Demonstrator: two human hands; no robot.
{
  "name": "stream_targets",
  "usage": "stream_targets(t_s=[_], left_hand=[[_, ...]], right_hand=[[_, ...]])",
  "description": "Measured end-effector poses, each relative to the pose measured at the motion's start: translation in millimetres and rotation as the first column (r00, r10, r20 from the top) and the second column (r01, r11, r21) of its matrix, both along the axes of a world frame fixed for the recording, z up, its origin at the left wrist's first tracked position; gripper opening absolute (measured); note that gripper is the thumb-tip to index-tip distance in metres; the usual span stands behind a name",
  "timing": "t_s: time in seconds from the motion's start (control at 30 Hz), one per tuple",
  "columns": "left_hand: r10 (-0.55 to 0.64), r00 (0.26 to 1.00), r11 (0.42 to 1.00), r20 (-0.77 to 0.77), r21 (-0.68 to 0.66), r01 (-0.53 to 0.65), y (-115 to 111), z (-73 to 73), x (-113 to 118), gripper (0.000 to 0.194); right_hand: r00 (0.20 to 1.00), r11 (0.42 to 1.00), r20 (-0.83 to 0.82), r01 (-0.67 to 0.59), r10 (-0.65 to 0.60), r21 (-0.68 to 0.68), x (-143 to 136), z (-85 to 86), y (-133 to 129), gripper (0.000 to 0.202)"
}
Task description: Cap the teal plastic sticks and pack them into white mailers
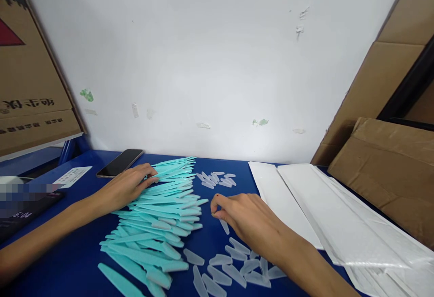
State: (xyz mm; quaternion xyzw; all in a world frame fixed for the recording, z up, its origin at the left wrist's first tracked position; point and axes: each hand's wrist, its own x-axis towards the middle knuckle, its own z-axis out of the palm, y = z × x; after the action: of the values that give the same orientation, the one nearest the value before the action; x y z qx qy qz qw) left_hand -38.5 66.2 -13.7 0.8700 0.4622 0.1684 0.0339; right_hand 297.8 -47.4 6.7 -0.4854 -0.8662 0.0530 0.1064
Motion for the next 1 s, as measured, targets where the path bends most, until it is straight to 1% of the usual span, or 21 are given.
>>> stream_targets(t_s=[0.17, 0.33, 0.43, 0.5, 0.6, 0.73, 0.8, 0.9, 1.0], left_hand=[[-0.028, 1.000, 0.999, 0.000, -0.017, 0.028, -2.3, 1.2, 0.8, 0.033], [-0.041, 0.999, 0.999, 0.008, -0.012, 0.041, -3.4, 3.7, 2.9, 0.033], [-0.055, 0.998, 0.998, 0.024, 0.039, 0.055, -5.1, 5.5, 3.0, 0.036], [-0.082, 0.996, 0.991, 0.039, 0.108, 0.077, -7.6, 6.3, 3.5, 0.037], [-0.161, 0.985, 0.965, 0.065, 0.219, 0.144, -14.3, 7.5, 6.9, 0.034], [-0.299, 0.952, 0.913, 0.065, 0.309, 0.266, -26.5, 9.6, 15.7, 0.024], [-0.356, 0.933, 0.879, 0.059, 0.360, 0.313, -32.0, 10.5, 19.7, 0.021], [-0.416, 0.909, 0.832, 0.035, 0.419, 0.365, -38.4, 11.5, 23.5, 0.018], [-0.446, 0.895, 0.804, 0.021, 0.449, 0.390, -42.5, 12.3, 26.0, 0.016]], right_hand=[[0.998, 0.999, -0.059, -0.028, 0.029, 0.018, -0.4, -2.3, 0.4, 0.017], [0.994, 0.995, -0.100, -0.037, 0.046, 0.094, -1.9, -1.8, -1.0, 0.024], [0.983, 0.992, -0.181, -0.014, 0.036, 0.124, -3.6, 0.0, -3.2, 0.030], [0.971, 0.994, -0.240, 0.007, 0.020, 0.112, -4.3, -0.2, -3.6, 0.035], [0.961, 0.994, -0.277, 0.028, 0.002, 0.104, -3.6, -3.8, -1.3, 0.041], [0.970, 0.982, -0.241, 0.071, -0.027, 0.175, -0.8, -11.6, 4.4, 0.045], [0.970, 0.977, -0.240, 0.097, -0.050, 0.189, -0.2, -14.3, 6.1, 0.048], [0.948, 0.982, -0.313, 0.105, -0.052, 0.157, -1.4, -15.7, 6.2, 0.054], [0.933, 0.986, -0.357, 0.093, -0.037, 0.139, -4.2, -14.6, 4.4, 0.055]])
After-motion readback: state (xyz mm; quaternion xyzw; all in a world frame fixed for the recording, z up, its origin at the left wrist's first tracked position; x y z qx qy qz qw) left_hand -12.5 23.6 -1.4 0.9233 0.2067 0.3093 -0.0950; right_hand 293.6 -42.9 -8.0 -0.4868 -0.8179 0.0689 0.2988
